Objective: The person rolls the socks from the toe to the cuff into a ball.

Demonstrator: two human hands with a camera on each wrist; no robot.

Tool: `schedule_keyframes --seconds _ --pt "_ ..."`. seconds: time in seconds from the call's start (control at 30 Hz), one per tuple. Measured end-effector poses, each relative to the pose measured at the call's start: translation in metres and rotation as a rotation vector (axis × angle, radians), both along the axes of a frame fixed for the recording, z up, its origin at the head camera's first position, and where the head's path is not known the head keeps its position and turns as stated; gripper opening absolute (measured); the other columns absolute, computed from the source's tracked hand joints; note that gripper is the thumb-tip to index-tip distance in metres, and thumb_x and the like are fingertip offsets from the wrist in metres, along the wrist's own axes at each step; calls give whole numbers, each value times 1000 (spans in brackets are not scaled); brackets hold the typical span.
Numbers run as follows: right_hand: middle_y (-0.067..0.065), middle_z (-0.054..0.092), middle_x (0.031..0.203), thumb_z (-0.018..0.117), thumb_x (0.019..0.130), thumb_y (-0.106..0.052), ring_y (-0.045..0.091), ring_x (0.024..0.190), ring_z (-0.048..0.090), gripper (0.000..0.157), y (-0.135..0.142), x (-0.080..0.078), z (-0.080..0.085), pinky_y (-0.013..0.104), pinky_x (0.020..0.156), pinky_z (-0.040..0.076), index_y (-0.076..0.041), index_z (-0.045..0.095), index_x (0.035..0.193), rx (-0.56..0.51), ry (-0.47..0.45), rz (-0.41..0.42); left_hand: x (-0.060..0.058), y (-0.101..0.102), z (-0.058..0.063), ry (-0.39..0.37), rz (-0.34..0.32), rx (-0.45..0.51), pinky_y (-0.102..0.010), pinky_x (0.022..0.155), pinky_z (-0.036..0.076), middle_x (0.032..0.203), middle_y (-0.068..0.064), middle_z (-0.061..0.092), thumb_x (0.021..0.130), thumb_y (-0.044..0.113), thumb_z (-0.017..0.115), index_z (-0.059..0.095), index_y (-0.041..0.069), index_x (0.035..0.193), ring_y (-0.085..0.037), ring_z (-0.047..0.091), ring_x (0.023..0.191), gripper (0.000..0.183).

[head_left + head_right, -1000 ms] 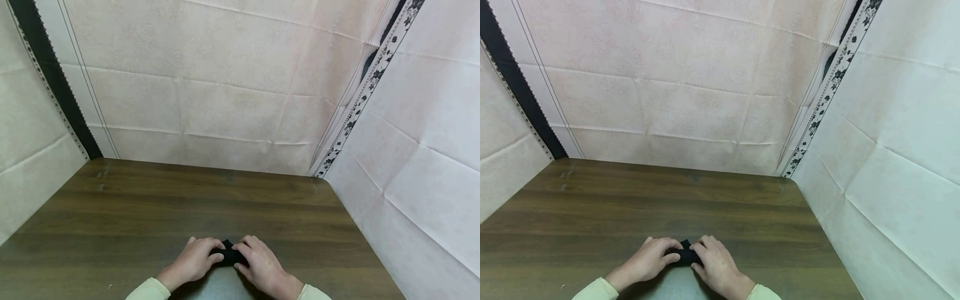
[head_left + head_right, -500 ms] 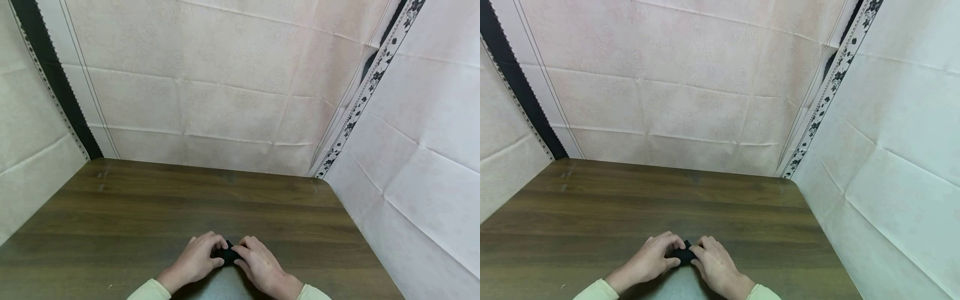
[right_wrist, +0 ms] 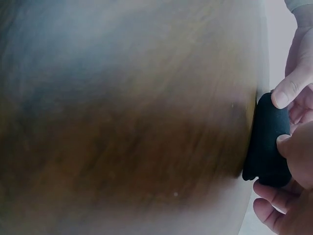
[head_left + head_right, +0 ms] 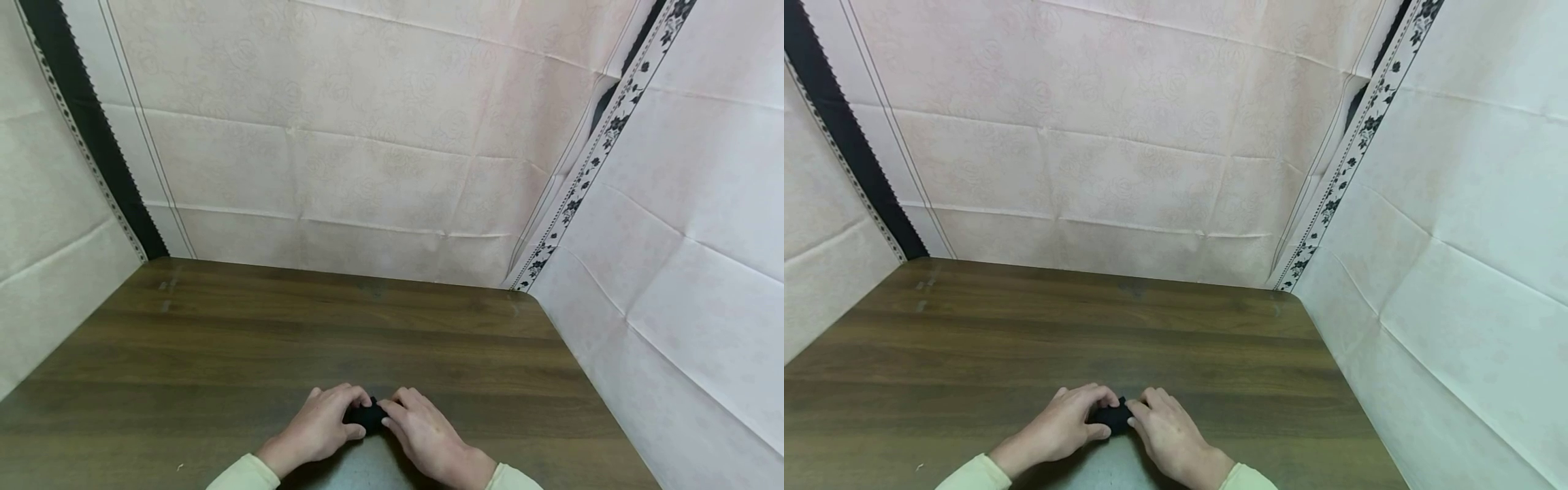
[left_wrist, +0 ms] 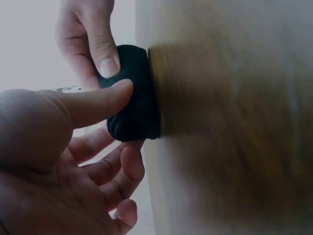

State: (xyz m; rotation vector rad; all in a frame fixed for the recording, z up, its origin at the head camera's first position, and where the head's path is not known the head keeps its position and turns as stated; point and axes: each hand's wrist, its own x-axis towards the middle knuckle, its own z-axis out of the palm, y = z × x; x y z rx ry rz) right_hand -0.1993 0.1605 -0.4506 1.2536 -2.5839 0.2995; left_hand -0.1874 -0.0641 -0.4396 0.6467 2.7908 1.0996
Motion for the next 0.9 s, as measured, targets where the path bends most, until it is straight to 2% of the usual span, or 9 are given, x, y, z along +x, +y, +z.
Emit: schedule_keyframes --seconds 0.27,0.53,0.9 --pt "-4 61 108 64 101 -29 7 94 55 36 3 0 1 24 78 49 -9 65 130 -10 -88 -27 -1 -1 0 -35 -10 -18 -41 81 34 103 7 66 90 23 76 69 20 107 -14 61 94 19" --pt "-2 64 110 69 97 -32 10 98 59 40 3 0 0 30 82 51 -9 65 129 -18 -75 -30 -1 -2 1 -2 -29 -54 -40 80 34 110 0 70 93 22 72 71 16 113 -20 64 101 20" --pt "-1 64 111 71 95 -34 11 99 59 43 4 -2 -1 29 82 51 -8 65 129 -11 -73 -39 -1 -2 1 32 -47 -62 -39 78 34 108 0 72 98 21 65 72 15 113 -18 65 97 17"
